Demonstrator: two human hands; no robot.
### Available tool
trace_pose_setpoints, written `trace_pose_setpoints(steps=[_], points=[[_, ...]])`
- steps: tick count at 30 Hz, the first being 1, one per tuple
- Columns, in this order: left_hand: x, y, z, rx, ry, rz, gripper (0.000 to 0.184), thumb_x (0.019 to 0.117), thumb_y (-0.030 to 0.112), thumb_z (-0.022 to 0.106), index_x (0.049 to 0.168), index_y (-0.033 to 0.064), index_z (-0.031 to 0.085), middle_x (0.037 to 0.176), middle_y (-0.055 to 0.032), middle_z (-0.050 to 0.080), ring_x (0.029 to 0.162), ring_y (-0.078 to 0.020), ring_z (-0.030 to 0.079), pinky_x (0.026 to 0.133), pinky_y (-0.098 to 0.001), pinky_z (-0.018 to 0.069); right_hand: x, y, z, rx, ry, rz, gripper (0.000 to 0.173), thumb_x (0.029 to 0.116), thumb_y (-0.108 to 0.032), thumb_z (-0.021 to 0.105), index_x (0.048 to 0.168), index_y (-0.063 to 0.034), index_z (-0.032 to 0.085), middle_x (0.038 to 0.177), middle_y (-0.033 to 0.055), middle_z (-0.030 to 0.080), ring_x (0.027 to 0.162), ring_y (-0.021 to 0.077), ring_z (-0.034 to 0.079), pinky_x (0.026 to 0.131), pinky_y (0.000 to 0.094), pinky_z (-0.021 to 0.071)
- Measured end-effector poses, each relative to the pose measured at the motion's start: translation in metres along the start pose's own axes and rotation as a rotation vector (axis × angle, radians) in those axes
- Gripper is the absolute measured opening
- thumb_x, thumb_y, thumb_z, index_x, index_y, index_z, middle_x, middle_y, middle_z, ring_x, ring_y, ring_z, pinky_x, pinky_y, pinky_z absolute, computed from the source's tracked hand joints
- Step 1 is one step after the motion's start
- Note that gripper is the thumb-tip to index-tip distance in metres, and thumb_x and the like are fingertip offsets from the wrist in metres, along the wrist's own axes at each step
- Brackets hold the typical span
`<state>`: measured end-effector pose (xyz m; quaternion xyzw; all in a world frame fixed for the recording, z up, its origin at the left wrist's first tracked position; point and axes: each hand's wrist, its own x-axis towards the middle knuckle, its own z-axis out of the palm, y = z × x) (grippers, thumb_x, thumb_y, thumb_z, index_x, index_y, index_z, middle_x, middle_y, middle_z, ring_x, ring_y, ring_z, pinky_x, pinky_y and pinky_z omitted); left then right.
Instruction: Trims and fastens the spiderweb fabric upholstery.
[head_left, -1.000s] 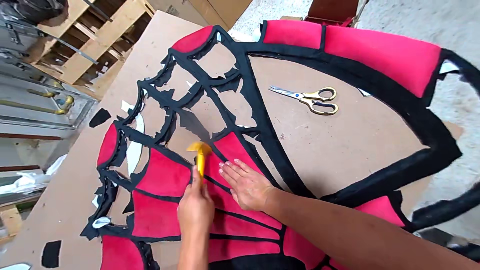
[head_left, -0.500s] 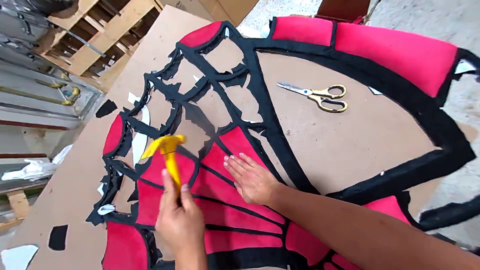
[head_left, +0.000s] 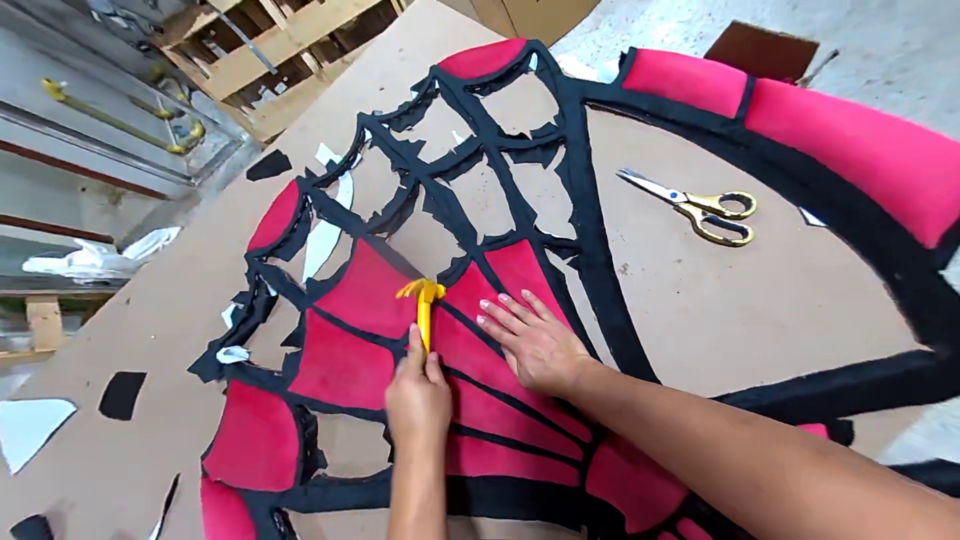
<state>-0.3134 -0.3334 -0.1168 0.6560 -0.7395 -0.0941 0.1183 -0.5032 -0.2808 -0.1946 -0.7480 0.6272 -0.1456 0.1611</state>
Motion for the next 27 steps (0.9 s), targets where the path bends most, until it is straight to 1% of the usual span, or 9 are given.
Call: trace_pose_setpoints(steps=[4,6,8,11,14,17,22,25,27], points=[[0.002,0.015,-0.043,-0.208,0.277,0.004,0.049,0.1071,0.022,0.052,0.154,0.008,0.048,0.13,-0.0201,0.067,0.101,-0.0282,0.071,0.089,-0.0496,0.0563,-0.001,0.002,0.0,-0.026,-0.016,0.002,0.058,0.1027,-0.028,0.04,0.16,-0.028,0.038,0.17,-0.0055,0.028,0.158,0.0207,0.02,0.128,0.0548,0.0133],[-0.005,0.017,-0.035,-0.185,0.385,0.022,0.051,0.108,0.022,0.049,0.155,0.0027,0.043,0.132,-0.0244,0.065,0.107,-0.0302,0.07,0.094,-0.046,0.0557,-0.002,0.001,0.0,-0.03,-0.012,-0.004,0.058,0.1024,-0.027,0.039,0.16,-0.0274,0.038,0.17,-0.0052,0.028,0.158,0.0206,0.02,0.128,0.0547,0.0133],[-0.01,0.01,-0.007,-0.075,0.239,0.045,0.05,0.1064,0.017,0.05,0.152,-0.0013,0.045,0.119,-0.0291,0.068,0.103,-0.0411,0.07,0.091,-0.057,0.0557,-0.001,0.001,-0.001,-0.036,-0.005,-0.006,0.057,0.103,-0.028,0.039,0.16,-0.027,0.039,0.17,-0.005,0.028,0.158,0.0205,0.021,0.128,0.0544,0.0133],[-0.007,0.007,-0.009,-0.028,-0.079,-0.041,0.046,0.1065,0.02,0.054,0.152,0.0128,0.052,0.117,-0.0237,0.072,0.103,-0.0439,0.07,0.091,-0.0665,0.0523,0.004,0.001,0.0,-0.018,0.029,-0.012,0.056,0.1034,-0.03,0.039,0.16,-0.0266,0.04,0.169,-0.0047,0.03,0.157,0.0211,0.024,0.127,0.0553,0.0151],[-0.045,0.017,-0.046,-0.109,-0.014,-0.039,0.049,0.1078,0.022,0.05,0.156,0.0132,0.046,0.133,-0.0226,0.066,0.114,-0.0417,0.067,0.097,-0.0645,0.0502,0.002,0.01,-0.002,0.013,0.029,-0.088,0.054,0.106,-0.031,0.037,0.16,-0.0237,0.04,0.169,-0.0005,0.03,0.157,0.0219,0.024,0.128,0.0553,0.013],[-0.097,0.016,-0.054,-0.173,0.019,0.008,0.052,0.1078,0.023,0.048,0.158,0.0127,0.041,0.142,-0.0199,0.061,0.123,-0.0343,0.064,0.103,-0.056,0.0497,-0.061,0.01,-0.011,0.047,-0.035,-0.147,0.056,0.1049,-0.027,0.042,0.16,-0.0207,0.039,0.171,0.0024,0.025,0.158,0.0225,0.019,0.129,0.0562,0.01],[-0.173,0.002,-0.025,-0.318,-0.139,-0.005,0.048,0.1048,0.019,0.054,0.151,0.0068,0.052,0.14,-0.0167,0.064,0.117,-0.0269,0.069,0.1,-0.0496,0.0537,-0.215,-0.018,-0.013,0.095,-0.071,-0.02,0.05,0.1091,-0.031,0.038,0.154,-0.0114,0.048,0.167,-0.0004,0.034,0.156,0.0162,0.025,0.128,0.0505,0.0194],[-0.192,0.018,-0.039,-0.401,-0.147,-0.003,0.047,0.1048,0.02,0.053,0.151,0.0087,0.052,0.135,-0.0136,0.066,0.083,-0.013,0.069,0.073,-0.0345,0.0583,-0.234,-0.019,-0.008,0.107,-0.014,-0.019,0.048,0.1087,-0.031,0.04,0.152,-0.0123,0.051,0.163,0.0017,0.041,0.154,0.0175,0.031,0.127,0.0485,0.0233],[-0.196,0.04,-0.061,-0.402,-0.042,0.125,0.047,0.1054,0.019,0.05,0.149,0.0015,0.051,0.123,-0.0183,0.068,0.078,-0.0093,0.066,0.069,-0.0282,0.0568,-0.233,-0.017,-0.004,0.118,0.029,-0.04,0.048,0.1085,-0.03,0.04,0.151,-0.0118,0.052,0.162,0.0027,0.043,0.153,0.0182,0.032,0.127,0.0483,0.0231]])
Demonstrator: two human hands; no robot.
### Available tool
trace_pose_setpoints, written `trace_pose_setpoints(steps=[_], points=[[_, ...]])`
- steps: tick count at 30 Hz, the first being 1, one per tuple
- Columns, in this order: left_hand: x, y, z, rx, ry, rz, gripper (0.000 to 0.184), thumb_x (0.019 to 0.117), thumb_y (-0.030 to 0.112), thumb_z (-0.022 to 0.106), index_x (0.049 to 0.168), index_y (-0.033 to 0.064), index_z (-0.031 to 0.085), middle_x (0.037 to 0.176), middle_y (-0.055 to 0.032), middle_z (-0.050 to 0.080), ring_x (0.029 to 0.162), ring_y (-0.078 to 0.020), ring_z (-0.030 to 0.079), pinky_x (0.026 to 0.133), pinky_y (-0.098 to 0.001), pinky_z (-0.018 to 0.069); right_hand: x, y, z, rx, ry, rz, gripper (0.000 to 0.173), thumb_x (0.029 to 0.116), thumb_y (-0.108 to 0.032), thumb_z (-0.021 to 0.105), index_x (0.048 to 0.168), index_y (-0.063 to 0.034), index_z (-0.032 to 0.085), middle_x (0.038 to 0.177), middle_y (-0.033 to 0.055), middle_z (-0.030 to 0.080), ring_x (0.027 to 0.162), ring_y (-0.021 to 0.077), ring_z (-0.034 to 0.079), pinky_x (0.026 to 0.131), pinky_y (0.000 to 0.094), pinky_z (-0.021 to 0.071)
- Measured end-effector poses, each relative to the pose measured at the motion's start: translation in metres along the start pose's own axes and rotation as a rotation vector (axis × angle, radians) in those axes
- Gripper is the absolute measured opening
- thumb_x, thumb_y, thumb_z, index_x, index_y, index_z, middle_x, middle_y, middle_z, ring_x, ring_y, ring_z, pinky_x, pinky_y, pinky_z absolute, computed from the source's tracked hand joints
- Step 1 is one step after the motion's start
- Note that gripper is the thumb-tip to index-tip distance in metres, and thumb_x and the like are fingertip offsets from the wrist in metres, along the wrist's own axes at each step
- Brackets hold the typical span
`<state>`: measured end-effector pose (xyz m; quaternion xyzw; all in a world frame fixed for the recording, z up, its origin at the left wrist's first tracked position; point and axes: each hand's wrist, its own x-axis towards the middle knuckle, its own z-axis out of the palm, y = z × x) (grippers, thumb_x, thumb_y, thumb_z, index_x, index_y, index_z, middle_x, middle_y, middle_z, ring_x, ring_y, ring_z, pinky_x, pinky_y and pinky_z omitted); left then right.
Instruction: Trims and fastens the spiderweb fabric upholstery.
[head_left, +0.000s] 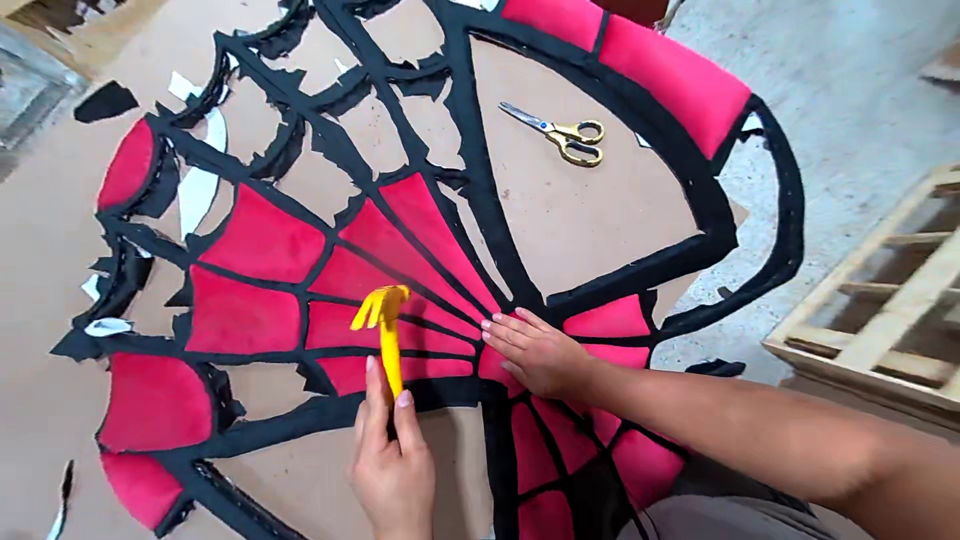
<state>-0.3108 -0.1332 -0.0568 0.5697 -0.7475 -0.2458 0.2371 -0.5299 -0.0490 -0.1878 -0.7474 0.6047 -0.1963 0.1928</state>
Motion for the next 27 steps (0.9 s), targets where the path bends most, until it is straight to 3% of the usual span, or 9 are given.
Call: trace_pose_setpoints(steps=[2,4,7,12,14,17,22,24,27], points=[[-0.003,0.016,0.006,0.044,0.13,0.197,0.046,0.1068,0.018,0.048,0.143,-0.01,0.052,0.112,-0.0231,0.067,0.081,-0.0096,0.063,0.075,-0.0239,0.0551,0.002,0.002,0.002,-0.003,0.009,0.0,0.048,0.1075,-0.029,0.041,0.151,-0.0114,0.052,0.162,0.0033,0.044,0.153,0.0187,0.033,0.127,0.0483,0.0231],[-0.015,0.007,0.029,0.192,0.124,0.299,0.041,0.1047,0.012,0.05,0.135,-0.0135,0.057,0.111,-0.0273,0.069,0.093,-0.022,0.07,0.086,-0.0337,0.0576,0.002,0.001,0.004,-0.011,0.009,-0.002,0.048,0.1067,-0.028,0.042,0.151,-0.0111,0.052,0.161,0.0035,0.044,0.153,0.0187,0.033,0.127,0.0479,0.0233],[-0.011,-0.006,0.052,0.377,-0.169,0.245,0.041,0.1011,0.011,0.053,0.14,0.0051,0.064,0.094,-0.0178,0.07,0.077,-0.0314,0.072,0.066,-0.0487,0.0608,0.001,-0.001,0.006,-0.04,0.007,-0.003,0.048,0.1081,-0.03,0.04,0.15,-0.0116,0.054,0.161,0.0029,0.044,0.153,0.0183,0.033,0.127,0.0461,0.0223],[0.002,0.041,0.007,0.236,0.121,0.267,0.044,0.1053,0.013,0.049,0.143,-0.0099,0.053,0.111,-0.0264,0.069,0.087,-0.0223,0.069,0.08,-0.034,0.0577,0.001,0.0,0.007,-0.026,0.05,0.016,0.047,0.1086,-0.031,0.04,0.149,-0.0123,0.055,0.16,0.002,0.047,0.153,0.0178,0.034,0.127,0.045,0.0242],[-0.013,0.02,0.024,0.329,0.106,0.306,0.042,0.1035,0.009,0.05,0.137,-0.0144,0.055,0.109,-0.0301,0.069,0.089,-0.0299,0.071,0.081,-0.04,0.0596,0.002,0.002,0.009,-0.024,0.063,0.007,0.048,0.1087,-0.031,0.038,0.149,-0.0119,0.055,0.16,0.0026,0.046,0.153,0.0179,0.034,0.127,0.0455,0.0238],[-0.021,-0.009,0.044,0.447,-0.138,0.24,0.042,0.1021,0.01,0.052,0.142,0.0027,0.061,0.098,-0.0219,0.07,0.077,-0.0343,0.072,0.064,-0.0507,0.0606,0.002,-0.003,0.008,-0.013,0.024,0.021,0.048,0.1092,-0.031,0.036,0.15,-0.0117,0.053,0.161,0.0027,0.044,0.153,0.0178,0.033,0.127,0.0464,0.0227],[-0.028,0.015,0.038,0.365,0.013,0.327,0.038,0.1032,0.009,0.051,0.134,-0.012,0.06,0.104,-0.0264,0.07,0.086,-0.0296,0.071,0.076,-0.0396,0.0603,0.001,0.001,0.01,0.008,0.053,0.015,0.047,0.1092,-0.029,0.037,0.149,-0.0115,0.055,0.159,0.003,0.047,0.153,0.0183,0.034,0.127,0.0471,0.0231],[-0.032,-0.015,0.058,0.4,-0.106,0.327,0.04,0.1008,0.011,0.052,0.137,-0.0017,0.063,0.097,-0.0206,0.07,0.075,-0.0309,0.072,0.062,-0.0468,0.0612,0.0,0.003,0.013,0.03,0.141,0.005,0.044,0.1063,-0.026,0.043,0.144,-0.0097,0.06,0.155,0.0052,0.053,0.15,0.0199,0.039,0.126,0.0461,0.0269],[-0.017,0.004,0.043,0.318,-0.118,0.268,0.042,0.1023,0.013,0.053,0.141,-0.0001,0.061,0.1,-0.021,0.071,0.081,-0.0312,0.072,0.072,-0.0468,0.061,0.0,0.008,0.006,0.071,0.235,0.095,0.049,0.1019,-0.026,0.055,0.144,-0.0017,0.057,0.156,0.0129,0.05,0.15,0.0239,0.039,0.125,0.0416,0.0319]])
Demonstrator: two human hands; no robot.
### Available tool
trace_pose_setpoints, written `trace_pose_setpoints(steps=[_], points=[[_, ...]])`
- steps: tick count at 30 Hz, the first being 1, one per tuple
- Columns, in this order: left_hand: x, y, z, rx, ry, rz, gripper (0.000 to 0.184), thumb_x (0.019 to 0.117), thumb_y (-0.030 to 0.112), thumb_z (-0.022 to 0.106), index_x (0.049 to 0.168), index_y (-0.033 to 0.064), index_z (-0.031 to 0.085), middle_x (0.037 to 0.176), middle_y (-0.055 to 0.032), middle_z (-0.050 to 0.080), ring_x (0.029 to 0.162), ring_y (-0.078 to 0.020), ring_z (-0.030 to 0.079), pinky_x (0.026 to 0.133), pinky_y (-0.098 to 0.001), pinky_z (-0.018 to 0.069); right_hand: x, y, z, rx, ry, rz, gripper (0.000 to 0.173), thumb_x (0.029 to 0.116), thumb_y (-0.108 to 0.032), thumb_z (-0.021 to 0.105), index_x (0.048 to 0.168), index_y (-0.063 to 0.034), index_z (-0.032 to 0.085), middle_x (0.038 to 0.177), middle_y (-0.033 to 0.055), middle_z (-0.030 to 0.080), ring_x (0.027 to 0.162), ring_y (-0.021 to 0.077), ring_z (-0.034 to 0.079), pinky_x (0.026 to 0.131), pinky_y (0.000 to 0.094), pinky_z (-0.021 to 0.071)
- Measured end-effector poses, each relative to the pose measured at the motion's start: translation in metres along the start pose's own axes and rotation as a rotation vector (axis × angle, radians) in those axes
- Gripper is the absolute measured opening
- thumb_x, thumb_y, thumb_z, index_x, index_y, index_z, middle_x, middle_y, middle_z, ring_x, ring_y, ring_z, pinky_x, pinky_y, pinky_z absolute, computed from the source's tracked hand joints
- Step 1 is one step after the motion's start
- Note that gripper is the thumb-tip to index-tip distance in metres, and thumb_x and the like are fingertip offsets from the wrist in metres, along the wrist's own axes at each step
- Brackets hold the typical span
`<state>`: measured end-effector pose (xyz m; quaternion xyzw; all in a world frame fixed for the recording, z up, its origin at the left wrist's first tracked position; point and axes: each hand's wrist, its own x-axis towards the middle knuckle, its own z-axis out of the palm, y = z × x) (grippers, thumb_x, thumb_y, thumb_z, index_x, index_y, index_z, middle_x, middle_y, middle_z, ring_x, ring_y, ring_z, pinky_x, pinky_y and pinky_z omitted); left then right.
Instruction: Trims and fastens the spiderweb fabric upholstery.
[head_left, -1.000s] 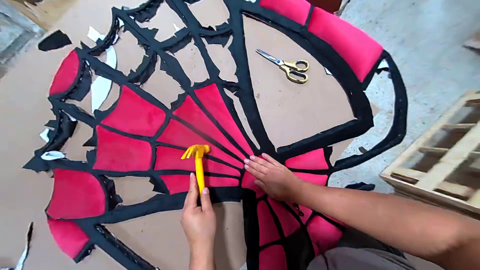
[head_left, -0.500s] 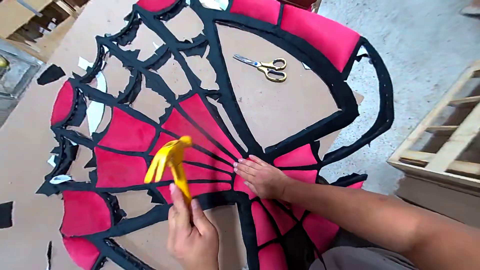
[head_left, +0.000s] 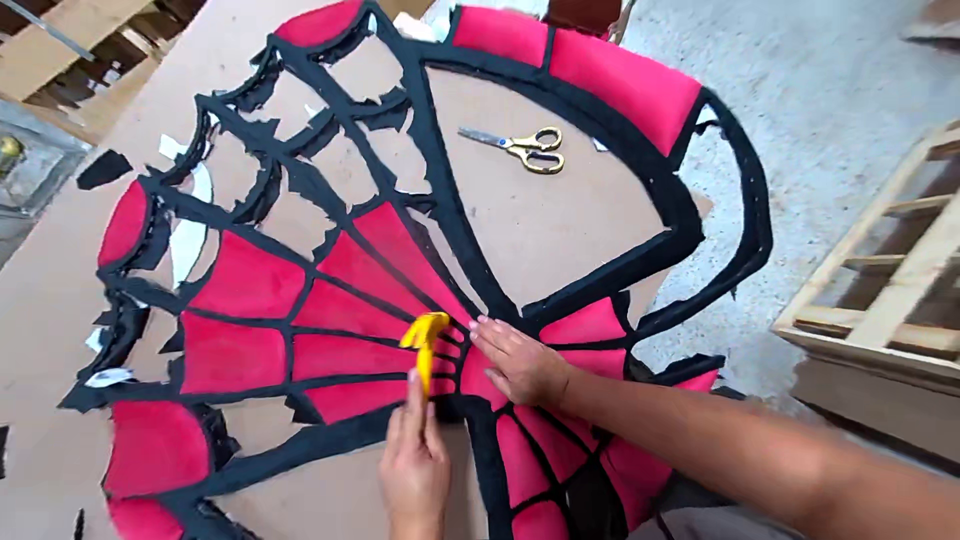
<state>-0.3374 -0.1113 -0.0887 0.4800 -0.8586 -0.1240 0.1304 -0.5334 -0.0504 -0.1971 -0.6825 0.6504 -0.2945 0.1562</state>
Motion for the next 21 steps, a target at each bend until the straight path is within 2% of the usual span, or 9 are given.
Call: trace_pose_setpoints(steps=[2,4,5,7,8,13,15,19,21], points=[[-0.007,0.012,-0.034,-0.015,0.143,-0.026,0.044,0.1044,0.013,0.05,0.142,-0.0098,0.055,0.112,-0.0276,0.07,0.089,-0.0276,0.071,0.082,-0.0391,0.0593,-0.002,-0.01,0.006,-0.008,0.023,0.046,0.055,0.0998,-0.027,0.057,0.147,0.0016,0.053,0.158,0.0167,0.046,0.152,0.0261,0.036,0.125,0.0409,0.0312],[-0.016,0.017,-0.027,-0.015,0.224,-0.026,0.047,0.1069,0.013,0.046,0.143,-0.0171,0.047,0.119,-0.0329,0.065,0.091,-0.025,0.069,0.084,-0.0343,0.0576,0.001,-0.005,0.007,-0.085,0.028,0.056,0.059,0.0993,-0.031,0.054,0.148,0.0024,0.051,0.16,0.0171,0.044,0.153,0.0264,0.035,0.126,0.0417,0.0295],[-0.026,0.013,-0.013,0.03,0.193,-0.019,0.045,0.1053,0.011,0.047,0.14,-0.0174,0.05,0.119,-0.0339,0.066,0.094,-0.0291,0.072,0.085,-0.0384,0.059,0.0,-0.005,0.008,-0.107,0.015,0.057,0.061,0.0993,-0.032,0.053,0.149,0.0027,0.05,0.16,0.0171,0.043,0.153,0.0264,0.034,0.126,0.0422,0.0285],[-0.033,-0.007,0.02,0.102,0.05,0.006,0.042,0.1008,0.01,0.051,0.139,-0.0049,0.06,0.101,-0.0245,0.07,0.076,-0.0328,0.072,0.064,-0.0481,0.0611,0.001,-0.006,0.008,-0.127,-0.023,0.058,0.061,0.1,-0.033,0.051,0.149,0.0025,0.05,0.161,0.0167,0.042,0.153,0.0261,0.033,0.126,0.0429,0.0266],[-0.03,-0.012,0.019,0.085,-0.014,-0.013,0.042,0.1012,0.011,0.053,0.141,0.0,0.061,0.097,-0.0206,0.07,0.073,-0.0321,0.072,0.061,-0.0492,0.0606,0.0,-0.01,0.008,-0.131,-0.048,0.059,0.06,0.1005,-0.034,0.05,0.149,0.0018,0.051,0.161,0.0163,0.042,0.153,0.0261,0.033,0.126,0.0439,0.0265],[0.025,-0.005,-0.042,0.008,0.248,-0.057,0.044,0.1046,0.013,0.05,0.142,-0.0099,0.054,0.116,-0.0276,0.07,0.099,-0.0303,0.072,0.09,-0.0395,0.0578,0.008,-0.011,-0.001,-0.117,-0.223,-0.009,0.05,0.1054,-0.027,0.04,0.154,-0.0184,0.049,0.166,-0.0037,0.037,0.157,0.0219,0.023,0.126,0.0572,0.0203],[0.046,-0.015,-0.036,0.041,0.293,-0.1,0.046,0.1046,0.012,0.05,0.146,-0.0073,0.051,0.115,-0.0279,0.07,0.1,-0.0339,0.072,0.09,-0.0442,0.0573,0.015,-0.009,-0.005,-0.094,-0.292,-0.029,0.05,0.1058,-0.025,0.039,0.154,-0.0166,0.049,0.166,-0.0027,0.037,0.158,0.0233,0.022,0.126,0.0591,0.0184],[0.076,-0.049,0.0,0.14,-0.048,-0.182,0.046,0.1056,0.013,0.051,0.152,0.0082,0.051,0.106,-0.0251,0.071,0.092,-0.0415,0.072,0.081,-0.0599,0.0579,0.015,-0.009,-0.006,-0.049,-0.372,-0.01,0.053,0.1069,-0.026,0.033,0.158,-0.0141,0.042,0.169,-0.0007,0.031,0.159,0.0241,0.016,0.127,0.0595,0.0144],[0.097,-0.048,-0.021,0.127,-0.038,-0.157,0.044,0.1056,0.014,0.053,0.15,0.0133,0.055,0.106,-0.0216,0.072,0.092,-0.0384,0.072,0.081,-0.0592,0.0577,0.016,-0.009,-0.006,-0.047,-0.36,-0.002,0.052,0.1068,-0.025,0.034,0.157,-0.0142,0.042,0.168,-0.0005,0.032,0.158,0.0245,0.019,0.126,0.0598,0.0162]])
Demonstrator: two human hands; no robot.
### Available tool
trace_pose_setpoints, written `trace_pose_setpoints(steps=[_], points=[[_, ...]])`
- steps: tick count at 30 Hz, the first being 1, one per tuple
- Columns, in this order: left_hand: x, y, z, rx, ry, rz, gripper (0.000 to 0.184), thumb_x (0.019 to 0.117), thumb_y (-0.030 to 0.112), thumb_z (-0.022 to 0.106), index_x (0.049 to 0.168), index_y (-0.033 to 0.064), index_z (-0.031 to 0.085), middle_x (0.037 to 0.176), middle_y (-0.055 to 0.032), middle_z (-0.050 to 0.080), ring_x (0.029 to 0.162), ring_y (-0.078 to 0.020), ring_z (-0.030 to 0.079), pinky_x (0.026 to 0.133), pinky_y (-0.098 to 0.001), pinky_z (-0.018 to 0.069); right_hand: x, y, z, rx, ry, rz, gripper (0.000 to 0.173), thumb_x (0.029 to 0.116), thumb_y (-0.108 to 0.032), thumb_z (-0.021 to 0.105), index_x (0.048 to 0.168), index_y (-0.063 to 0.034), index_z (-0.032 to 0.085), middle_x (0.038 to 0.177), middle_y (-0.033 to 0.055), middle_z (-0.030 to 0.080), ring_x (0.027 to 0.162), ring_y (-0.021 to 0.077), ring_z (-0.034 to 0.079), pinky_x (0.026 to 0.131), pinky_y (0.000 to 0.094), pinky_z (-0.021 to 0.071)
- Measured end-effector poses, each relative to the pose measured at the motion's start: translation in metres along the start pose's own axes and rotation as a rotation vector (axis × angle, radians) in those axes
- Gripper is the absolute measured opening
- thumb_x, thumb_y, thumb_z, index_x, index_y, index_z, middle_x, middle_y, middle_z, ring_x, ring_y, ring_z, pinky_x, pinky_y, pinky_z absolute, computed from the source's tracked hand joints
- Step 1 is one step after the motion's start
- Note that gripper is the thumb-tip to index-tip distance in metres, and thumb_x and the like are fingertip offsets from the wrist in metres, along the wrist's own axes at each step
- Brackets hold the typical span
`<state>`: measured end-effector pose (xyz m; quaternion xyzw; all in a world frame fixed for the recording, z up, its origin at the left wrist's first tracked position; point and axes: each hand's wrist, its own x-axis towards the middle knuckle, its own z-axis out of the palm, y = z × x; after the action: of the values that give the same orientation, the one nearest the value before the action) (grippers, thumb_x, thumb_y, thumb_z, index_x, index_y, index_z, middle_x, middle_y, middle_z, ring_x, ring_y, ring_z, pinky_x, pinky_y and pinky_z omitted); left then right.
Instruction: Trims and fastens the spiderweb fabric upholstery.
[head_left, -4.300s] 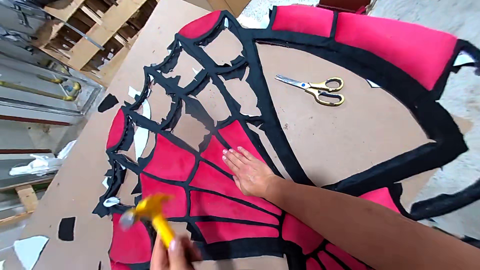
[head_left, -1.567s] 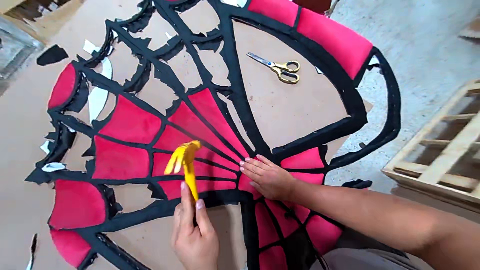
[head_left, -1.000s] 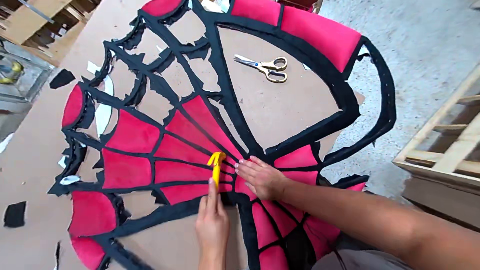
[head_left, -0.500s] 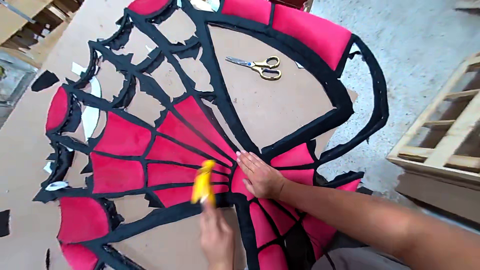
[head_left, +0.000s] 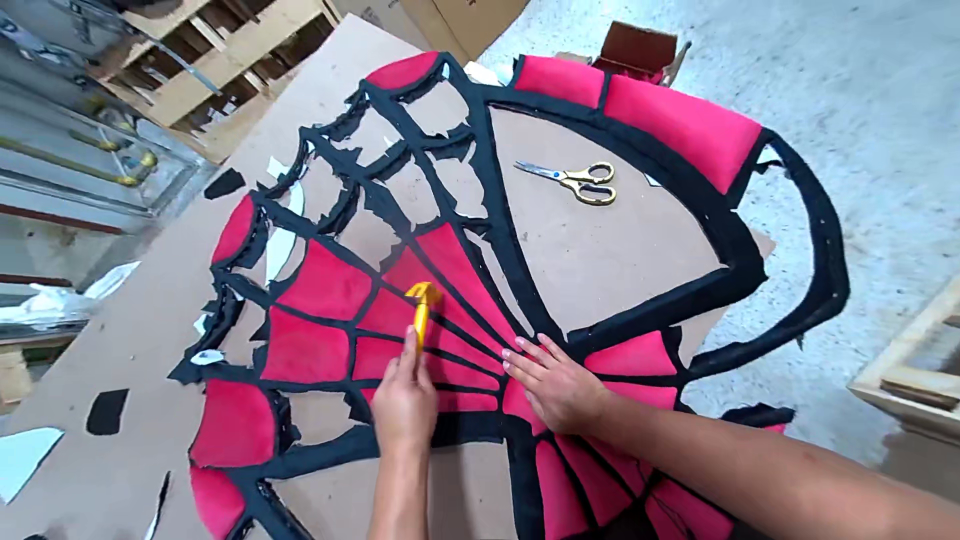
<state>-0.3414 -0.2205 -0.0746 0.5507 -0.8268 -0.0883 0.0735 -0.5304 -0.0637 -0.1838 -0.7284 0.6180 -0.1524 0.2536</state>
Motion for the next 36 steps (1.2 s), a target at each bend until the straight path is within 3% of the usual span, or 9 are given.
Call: trace_pose_setpoints(steps=[3,8,13,17,20,24,29,34,36], points=[[0.01,0.014,-0.013,-0.073,0.306,0.012,0.046,0.1074,0.015,0.048,0.151,0.0004,0.049,0.119,-0.0276,0.069,0.104,-0.0406,0.07,0.09,-0.0547,0.056,0.001,0.0,-0.001,0.005,0.001,0.013,0.052,0.1061,-0.025,0.035,0.157,-0.0139,0.043,0.168,-0.0007,0.033,0.157,0.024,0.022,0.126,0.0593,0.0186],[-0.001,-0.004,0.031,-0.021,-0.029,-0.052,0.047,0.1064,0.017,0.051,0.154,0.0132,0.05,0.113,-0.0215,0.071,0.097,-0.0382,0.072,0.084,-0.0589,0.0578,0.0,-0.003,-0.002,0.016,-0.013,0.001,0.053,0.1056,-0.025,0.036,0.157,-0.0136,0.043,0.168,-0.0003,0.033,0.158,0.025,0.022,0.125,0.0603,0.0191],[-0.005,0.007,0.006,-0.289,0.366,-0.226,0.048,0.1083,0.015,0.046,0.154,0.0021,0.044,0.145,-0.0207,0.058,0.129,-0.0311,0.062,0.11,-0.0464,0.0474,0.002,0.001,-0.004,-0.004,-0.014,0.009,0.053,0.1059,-0.025,0.034,0.157,-0.0142,0.043,0.167,-0.0012,0.035,0.157,0.0243,0.023,0.125,0.0593,0.0196],[-0.015,-0.009,0.05,-0.212,0.203,-0.263,0.047,0.1074,0.014,0.05,0.153,0.004,0.047,0.132,-0.0234,0.066,0.12,-0.0376,0.066,0.104,-0.0543,0.0509,0.0,0.002,0.001,-0.035,0.004,0.007,0.053,0.1059,-0.026,0.034,0.157,-0.0162,0.043,0.167,-0.0024,0.035,0.157,0.0231,0.023,0.125,0.0586,0.0202],[-0.014,-0.014,0.032,-0.183,0.187,-0.255,0.043,0.1068,0.015,0.051,0.149,0.0068,0.054,0.126,-0.0205,0.07,0.113,-0.0359,0.069,0.1,-0.0555,0.053,0.002,0.002,0.002,-0.052,0.029,0.0,0.052,0.1061,-0.026,0.033,0.155,-0.0167,0.046,0.166,-0.0032,0.037,0.157,0.0234,0.024,0.125,0.0585,0.0212],[-0.013,-0.009,0.006,-0.199,0.481,-0.208,0.047,0.107,0.013,0.049,0.151,-0.0013,0.047,0.131,-0.0262,0.066,0.113,-0.0367,0.069,0.099,-0.0491,0.0531,0.043,-0.002,-0.016,-0.02,0.119,-0.006,0.038,0.1048,-0.029,0.042,0.127,-0.0123,0.068,0.135,0.0051,0.065,0.139,0.0253,0.051,0.124,0.0562,0.0262],[-0.013,-0.034,0.035,-0.026,0.054,-0.1,0.045,0.1052,0.015,0.053,0.15,0.0107,0.054,0.108,-0.0211,0.073,0.094,-0.0385,0.073,0.082,-0.0588,0.0584,0.122,0.004,-0.006,-0.147,-0.005,-0.069,0.062,0.1087,-0.047,0.031,0.161,-0.0143,0.037,0.172,-0.0038,0.021,0.159,0.0185,0.013,0.129,0.054,0.0063],[0.002,-0.021,-0.012,-0.142,0.443,-0.128,0.048,0.1073,0.015,0.047,0.151,-0.0034,0.046,0.13,-0.0276,0.066,0.112,-0.0359,0.069,0.098,-0.0479,0.0546,0.123,0.007,-0.001,-0.157,0.059,-0.09,0.058,0.108,-0.047,0.033,0.156,-0.0164,0.046,0.169,-0.0054,0.03,0.158,0.0172,0.02,0.129,0.0536,0.0103],[0.0,-0.028,0.018,-0.078,0.333,-0.109,0.048,0.1069,0.014,0.046,0.151,-0.0059,0.045,0.125,-0.032,0.065,0.109,-0.0416,0.07,0.094,-0.0536,0.056,0.122,0.006,-0.005,-0.153,0.026,-0.088,0.059,0.1083,-0.047,0.032,0.157,-0.0166,0.045,0.169,-0.0055,0.029,0.158,0.0166,0.019,0.129,0.0529,0.0083]])
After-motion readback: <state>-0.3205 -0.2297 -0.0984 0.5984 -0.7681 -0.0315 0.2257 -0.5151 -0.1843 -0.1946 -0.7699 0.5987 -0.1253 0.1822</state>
